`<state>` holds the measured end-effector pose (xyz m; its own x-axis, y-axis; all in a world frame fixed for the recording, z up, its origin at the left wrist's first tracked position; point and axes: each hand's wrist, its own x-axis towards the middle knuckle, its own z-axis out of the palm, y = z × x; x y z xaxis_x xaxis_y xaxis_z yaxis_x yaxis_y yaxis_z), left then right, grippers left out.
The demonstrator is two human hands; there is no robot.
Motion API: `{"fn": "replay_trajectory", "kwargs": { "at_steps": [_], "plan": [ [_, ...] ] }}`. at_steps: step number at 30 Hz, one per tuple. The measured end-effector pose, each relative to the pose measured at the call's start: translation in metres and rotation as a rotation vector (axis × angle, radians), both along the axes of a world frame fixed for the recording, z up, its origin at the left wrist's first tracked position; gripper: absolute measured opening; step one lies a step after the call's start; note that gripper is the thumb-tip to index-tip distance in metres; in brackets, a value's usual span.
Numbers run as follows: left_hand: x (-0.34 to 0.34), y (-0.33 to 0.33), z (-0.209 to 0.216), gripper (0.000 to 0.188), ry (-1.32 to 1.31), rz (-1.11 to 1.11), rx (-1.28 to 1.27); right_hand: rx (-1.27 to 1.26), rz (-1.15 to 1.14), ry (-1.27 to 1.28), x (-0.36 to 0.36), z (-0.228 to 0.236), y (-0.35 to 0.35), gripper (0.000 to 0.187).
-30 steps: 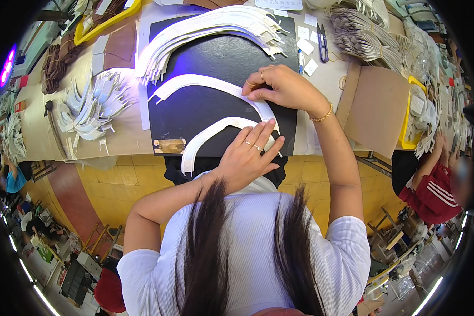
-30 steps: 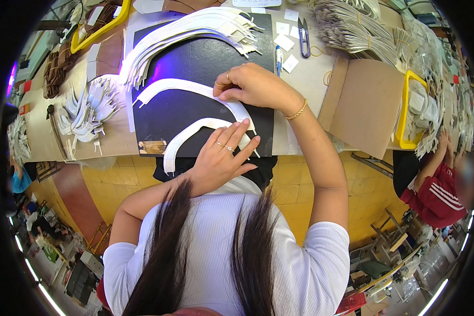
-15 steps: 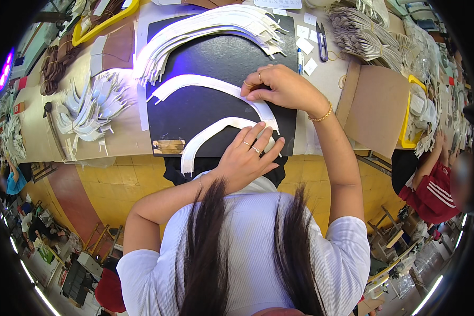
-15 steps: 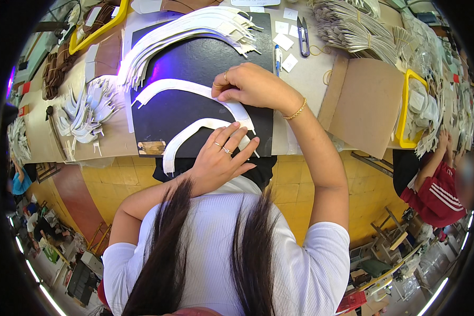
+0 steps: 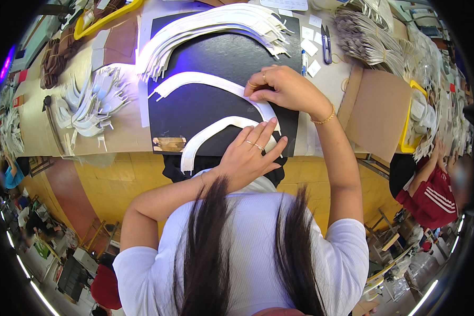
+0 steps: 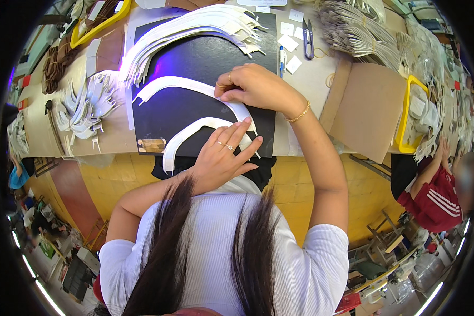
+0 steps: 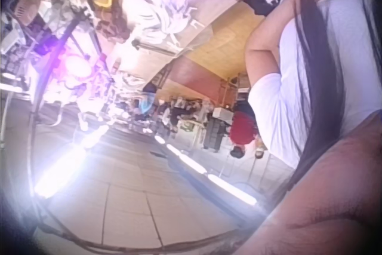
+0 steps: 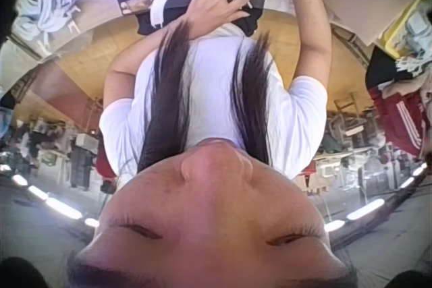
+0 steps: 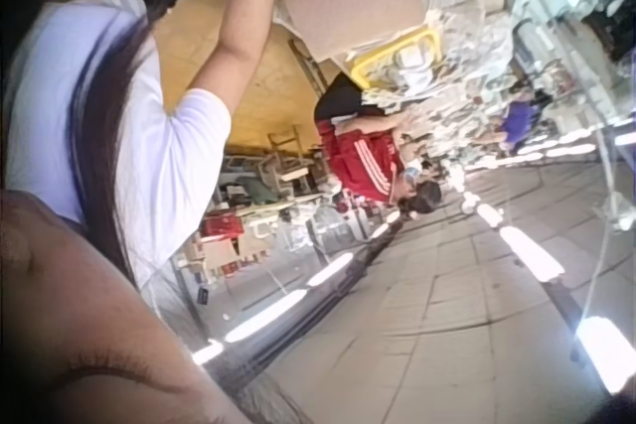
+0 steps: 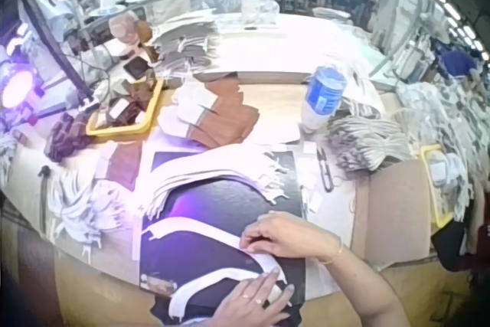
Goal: The person repeatedly picks up white fabric strips from a pile, separates them, and places them onto a black mat on the table. The person continues this process throughout the clip, handling the strips one at a time or in small groups.
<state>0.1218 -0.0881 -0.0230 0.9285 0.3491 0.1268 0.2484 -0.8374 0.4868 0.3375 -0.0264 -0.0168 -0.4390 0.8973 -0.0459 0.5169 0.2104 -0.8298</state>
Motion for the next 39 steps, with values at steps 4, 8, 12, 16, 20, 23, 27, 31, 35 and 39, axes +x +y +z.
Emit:
{"fn": "replay_trajectory", "kwargs": {
  "at_steps": [4,8,12,16,20,23,27,31,35,39],
  "plan": [
    [0.001,-0.001,-0.002,0.067,-0.016,0.007,-0.014,-0.002,-0.013,0.006,0.000,0.000,0.000,0.013],
    [0.001,-0.001,-0.003,0.068,-0.020,0.006,-0.008,0.001,-0.015,-0.005,0.000,0.001,-0.001,0.013],
    [0.002,-0.001,0.000,0.063,-0.015,0.021,-0.020,0.066,-0.013,0.003,0.000,-0.003,-0.003,0.013],
    [0.003,-0.001,-0.001,0.054,-0.029,0.032,0.013,0.049,-0.064,0.058,-0.001,-0.001,-0.005,0.012],
    [0.003,-0.002,-0.004,0.047,-0.055,0.051,0.064,0.019,-0.067,0.069,-0.002,0.001,-0.004,0.011],
    [0.002,-0.003,-0.005,0.043,-0.073,0.069,0.081,-0.019,-0.084,0.048,-0.004,0.004,-0.004,0.010],
    [0.004,-0.004,-0.004,0.044,-0.080,0.080,0.070,0.031,-0.099,0.029,-0.007,0.002,-0.004,0.008],
    [0.006,-0.002,-0.005,0.039,-0.090,0.058,0.037,0.073,-0.103,0.003,-0.009,0.000,-0.005,0.007],
    [0.007,0.001,-0.007,0.037,-0.095,0.019,0.048,0.048,-0.130,0.008,-0.012,0.000,-0.006,0.006],
    [0.008,0.001,-0.009,0.036,-0.101,0.045,0.039,0.101,-0.135,-0.026,-0.014,-0.002,-0.007,0.005]
  ]
}}
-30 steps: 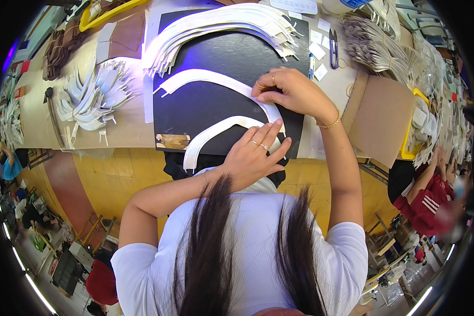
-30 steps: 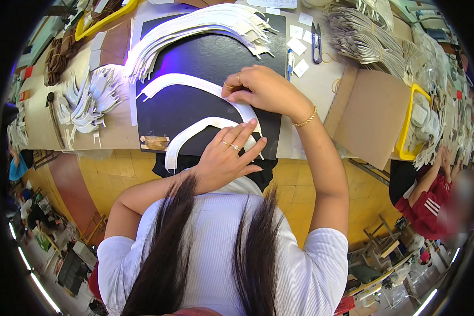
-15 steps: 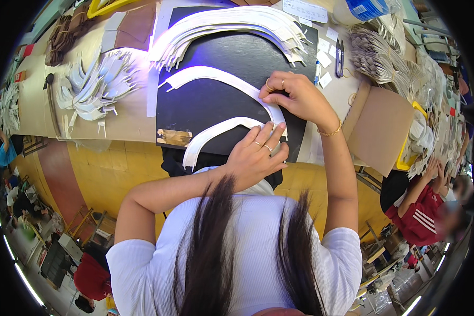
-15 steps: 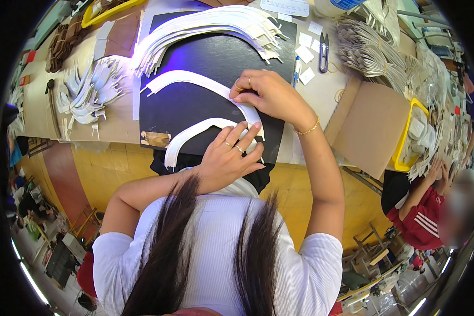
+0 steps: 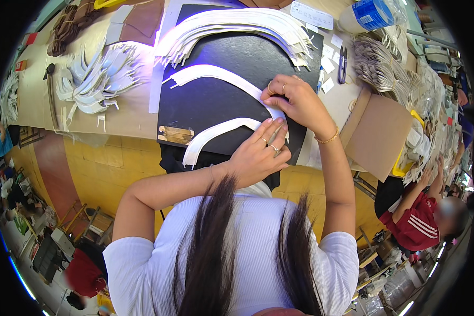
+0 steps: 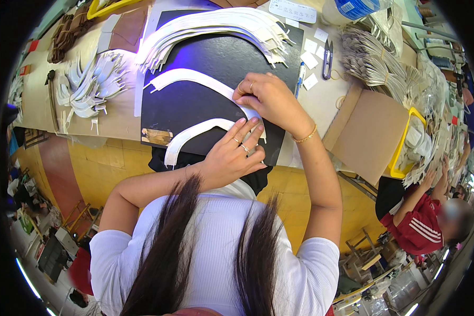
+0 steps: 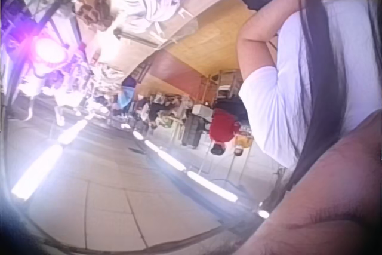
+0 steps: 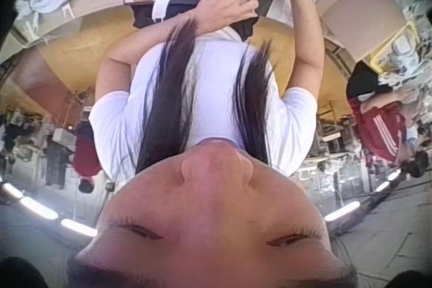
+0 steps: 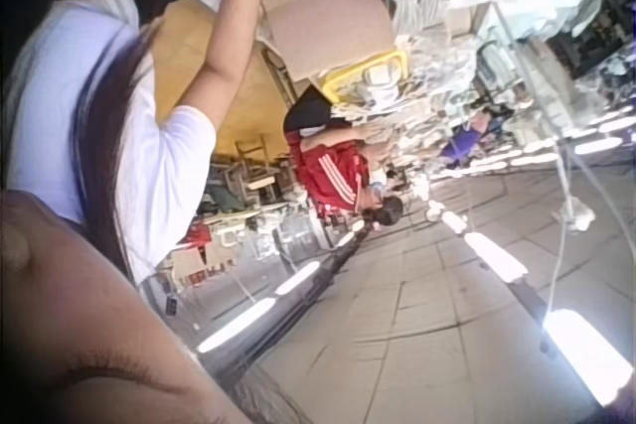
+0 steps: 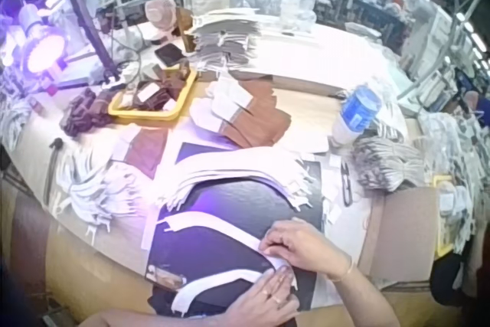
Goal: The person repeatedly picks up white fabric strips from a pile, separates them, and places them onto a black mat on the table. The person continues this process throughout the clip, handling the strips one at a time or in small groups.
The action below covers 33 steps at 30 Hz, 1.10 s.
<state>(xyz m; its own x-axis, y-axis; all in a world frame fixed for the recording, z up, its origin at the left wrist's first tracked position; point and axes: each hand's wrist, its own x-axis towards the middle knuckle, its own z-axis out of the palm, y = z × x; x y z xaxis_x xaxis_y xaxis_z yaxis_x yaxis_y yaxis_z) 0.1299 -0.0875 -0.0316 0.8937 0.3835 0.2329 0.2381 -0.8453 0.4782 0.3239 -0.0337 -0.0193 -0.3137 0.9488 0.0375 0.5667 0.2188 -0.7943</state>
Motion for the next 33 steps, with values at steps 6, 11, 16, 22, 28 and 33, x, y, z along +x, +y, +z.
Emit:
{"fn": "replay_trajectory", "kwargs": {
  "at_steps": [6,11,16,22,28,33],
  "plan": [
    [-0.001,0.001,-0.001,0.037,-0.004,-0.030,0.005,-0.025,-0.021,-0.034,-0.001,-0.001,-0.001,0.004],
    [-0.002,0.001,-0.002,0.038,-0.001,-0.012,0.015,-0.097,-0.027,-0.037,-0.008,0.003,0.004,0.019],
    [0.000,0.001,-0.002,0.038,-0.016,0.004,0.058,-0.308,-0.128,-0.286,-0.014,0.022,0.028,0.048],
    [0.007,0.001,0.001,0.032,-0.129,0.148,-0.037,-0.132,-0.431,-0.217,-0.027,0.007,0.020,0.030],
    [0.012,0.033,0.006,0.015,-0.462,0.369,-0.791,-0.030,-0.828,0.264,-0.015,-0.002,-0.043,0.016],
    [0.001,0.061,0.001,0.018,-0.812,0.381,-1.271,-0.124,-0.703,0.072,-0.043,0.019,-0.091,0.014]
  ]
}}
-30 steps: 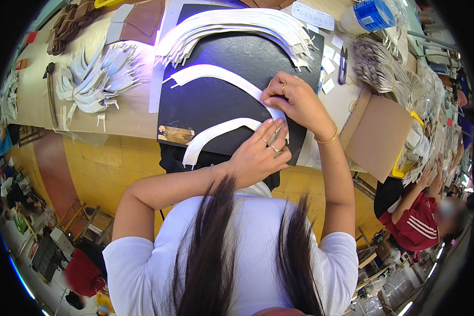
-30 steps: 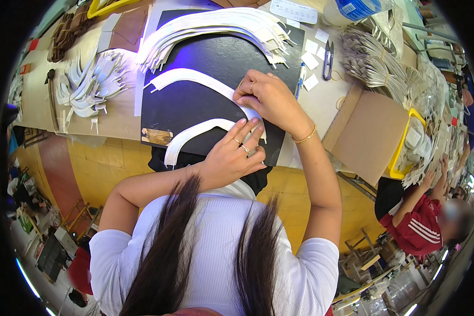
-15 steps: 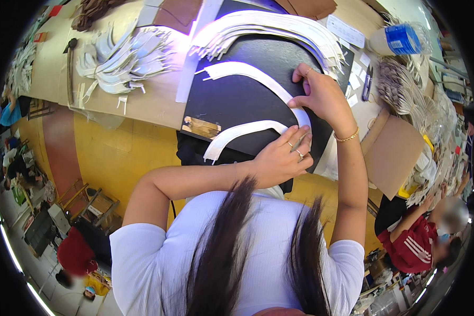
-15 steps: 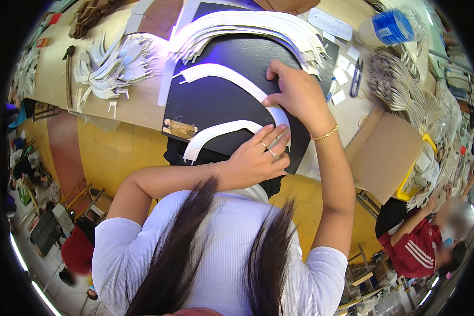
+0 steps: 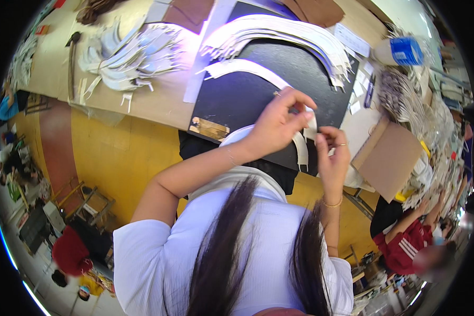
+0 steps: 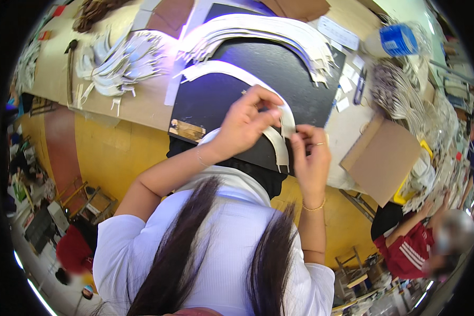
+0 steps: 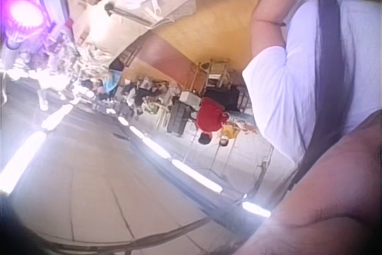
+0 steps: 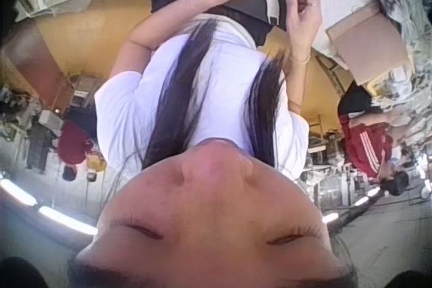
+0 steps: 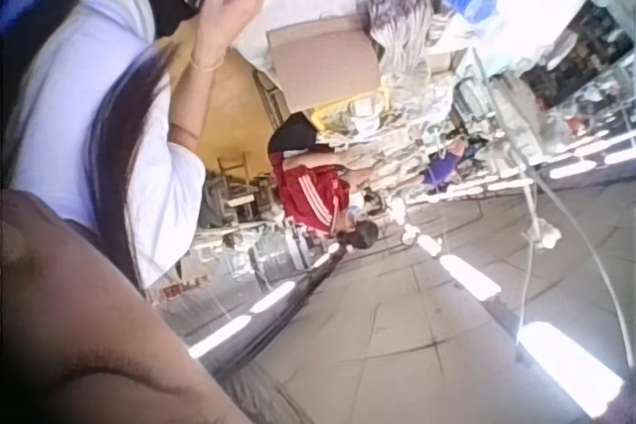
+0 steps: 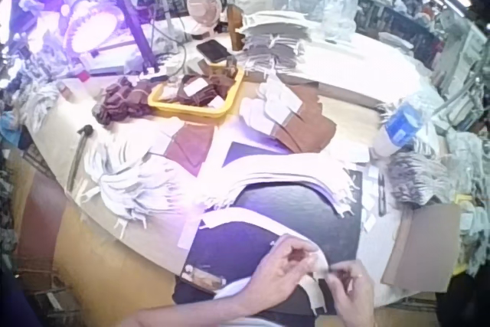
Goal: The person repeatedly picks up white fabric strips from a pile, separates them, and places them onto a black mat on the table. The person continues this process throughout the clip, handling the strips one at a time or in small groups.
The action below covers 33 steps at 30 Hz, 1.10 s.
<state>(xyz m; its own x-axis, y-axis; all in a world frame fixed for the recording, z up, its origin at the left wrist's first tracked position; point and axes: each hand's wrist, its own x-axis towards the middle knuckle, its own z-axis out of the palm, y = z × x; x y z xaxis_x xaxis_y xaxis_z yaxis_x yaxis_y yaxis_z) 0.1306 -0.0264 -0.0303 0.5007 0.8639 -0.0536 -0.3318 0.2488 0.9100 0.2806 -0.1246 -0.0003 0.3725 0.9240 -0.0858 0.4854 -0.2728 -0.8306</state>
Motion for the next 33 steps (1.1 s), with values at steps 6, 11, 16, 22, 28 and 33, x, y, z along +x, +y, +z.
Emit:
{"fn": "replay_trajectory", "kwargs": {
  "at_steps": [6,11,16,22,28,33],
  "plan": [
    [-0.062,0.021,0.034,0.027,0.678,-0.047,0.353,-0.120,-0.061,-0.157,-0.014,0.001,-0.011,0.026],
    [-0.122,0.023,0.012,0.040,1.084,0.146,0.596,-0.065,-0.066,-0.399,-0.019,-0.007,0.018,0.032],
    [-0.129,0.074,-0.012,0.039,1.180,0.376,0.722,-0.095,0.009,-0.369,-0.017,-0.009,0.039,0.030],
    [-0.134,0.072,0.009,0.027,1.170,0.213,0.378,-0.164,0.031,-0.398,-0.015,-0.006,0.041,0.027],
    [-0.159,0.040,0.048,0.018,0.670,-0.040,-0.244,-0.307,-0.080,0.213,0.000,0.025,0.030,0.017],
    [-0.179,-0.009,0.052,0.020,0.650,-0.310,-0.539,-0.338,-0.069,0.487,0.003,0.024,-0.009,0.027]
  ]
}}
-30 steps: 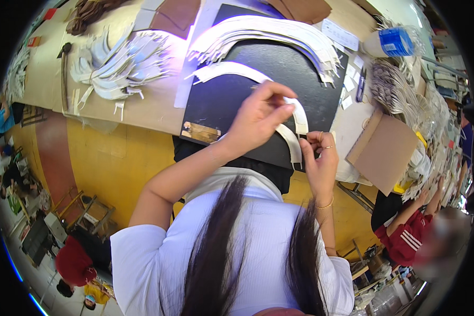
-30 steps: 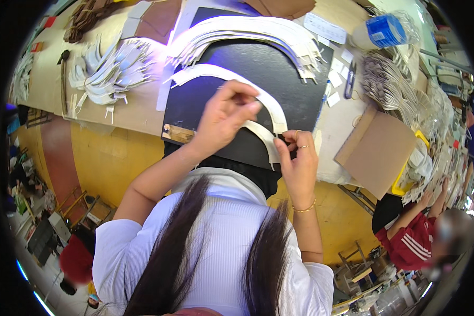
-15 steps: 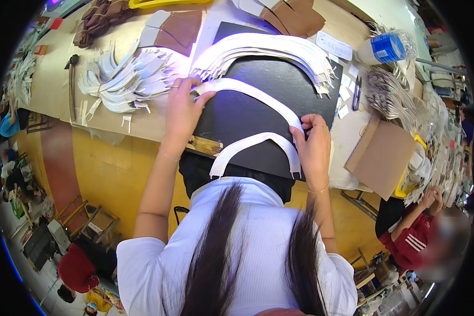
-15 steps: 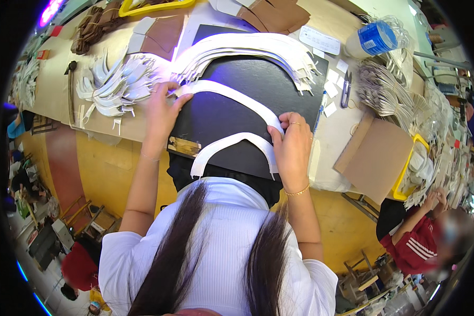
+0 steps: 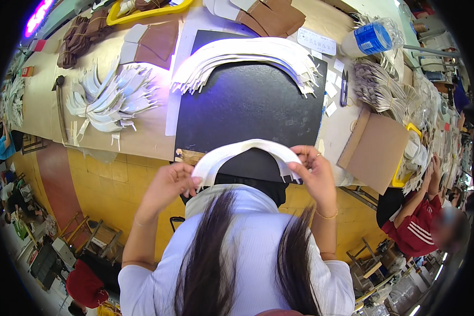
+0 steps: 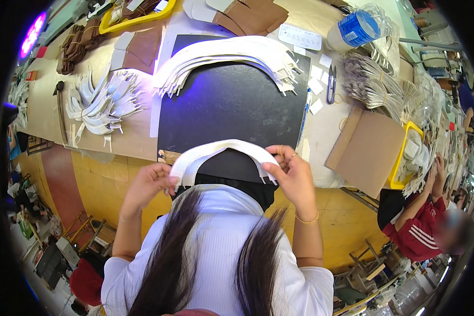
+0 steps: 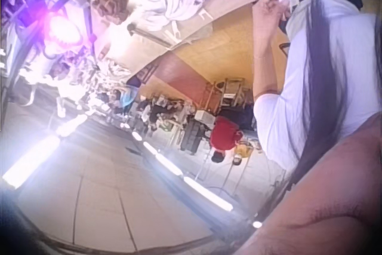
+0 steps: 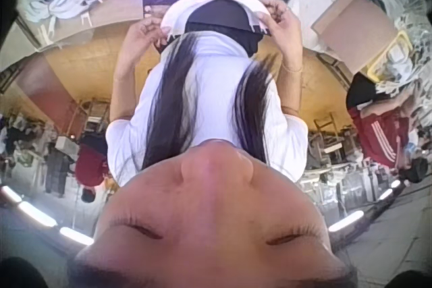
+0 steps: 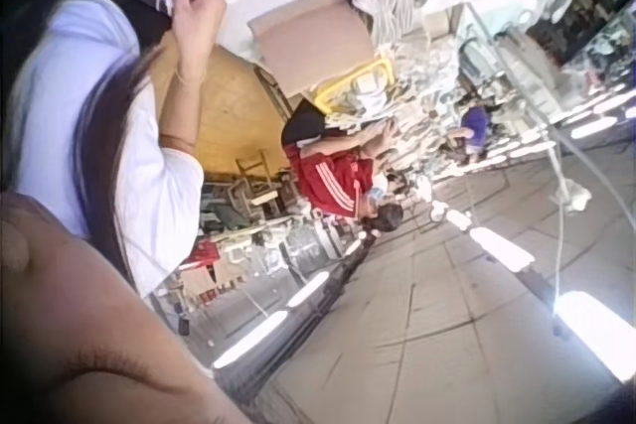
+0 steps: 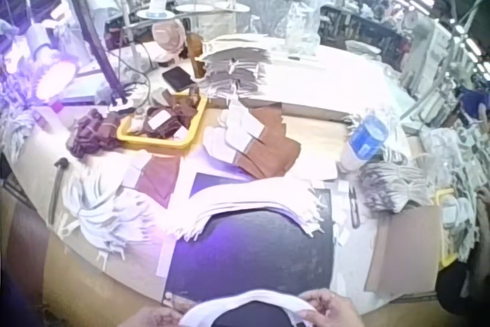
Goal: The person repeatedly picks up white fabric strips from a pile, separates them, and places them onto a black mat on the table. The person continues this process throughout the clip, handling the strips one at a time or in small groups.
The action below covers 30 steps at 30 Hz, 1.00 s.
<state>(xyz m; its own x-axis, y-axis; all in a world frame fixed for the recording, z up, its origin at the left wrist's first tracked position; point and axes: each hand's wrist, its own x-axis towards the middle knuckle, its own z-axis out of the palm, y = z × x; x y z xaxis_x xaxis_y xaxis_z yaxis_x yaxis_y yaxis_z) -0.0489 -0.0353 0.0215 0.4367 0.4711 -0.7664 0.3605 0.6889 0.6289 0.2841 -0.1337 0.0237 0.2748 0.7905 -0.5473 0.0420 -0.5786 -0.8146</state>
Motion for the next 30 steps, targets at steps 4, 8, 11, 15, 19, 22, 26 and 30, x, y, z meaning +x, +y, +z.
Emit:
{"fn": "replay_trajectory", "kwargs": {
  "at_steps": [4,8,11,15,19,22,26,30],
  "plan": [
    [0.008,-0.030,-0.025,0.013,0.084,-0.050,0.202,-0.123,0.064,-0.302,-0.020,-0.009,-0.006,0.037],
    [0.011,-0.034,-0.034,0.011,0.055,0.106,-0.035,0.006,0.150,-0.603,-0.031,-0.013,-0.010,0.034],
    [0.006,-0.034,-0.032,0.008,-0.034,0.192,0.001,0.037,0.205,-0.710,-0.035,-0.015,-0.012,0.030],
    [0.004,-0.010,-0.019,0.021,-0.017,0.253,0.214,0.054,0.231,-0.742,-0.038,-0.016,-0.011,0.029],
    [0.012,0.016,0.006,0.026,0.114,0.045,0.411,0.069,0.301,-0.838,-0.035,-0.012,-0.008,0.029],
    [0.012,0.036,0.021,0.023,0.177,-0.157,0.459,0.093,0.293,-0.807,-0.034,-0.014,-0.009,0.031],
    [0.020,0.057,0.040,0.019,0.174,-0.286,0.631,0.006,0.256,-0.713,-0.037,-0.008,-0.002,0.031],
    [0.024,0.068,0.048,0.017,0.180,-0.314,0.714,0.151,0.341,-0.859,-0.034,-0.012,-0.001,0.031]
  ]
}}
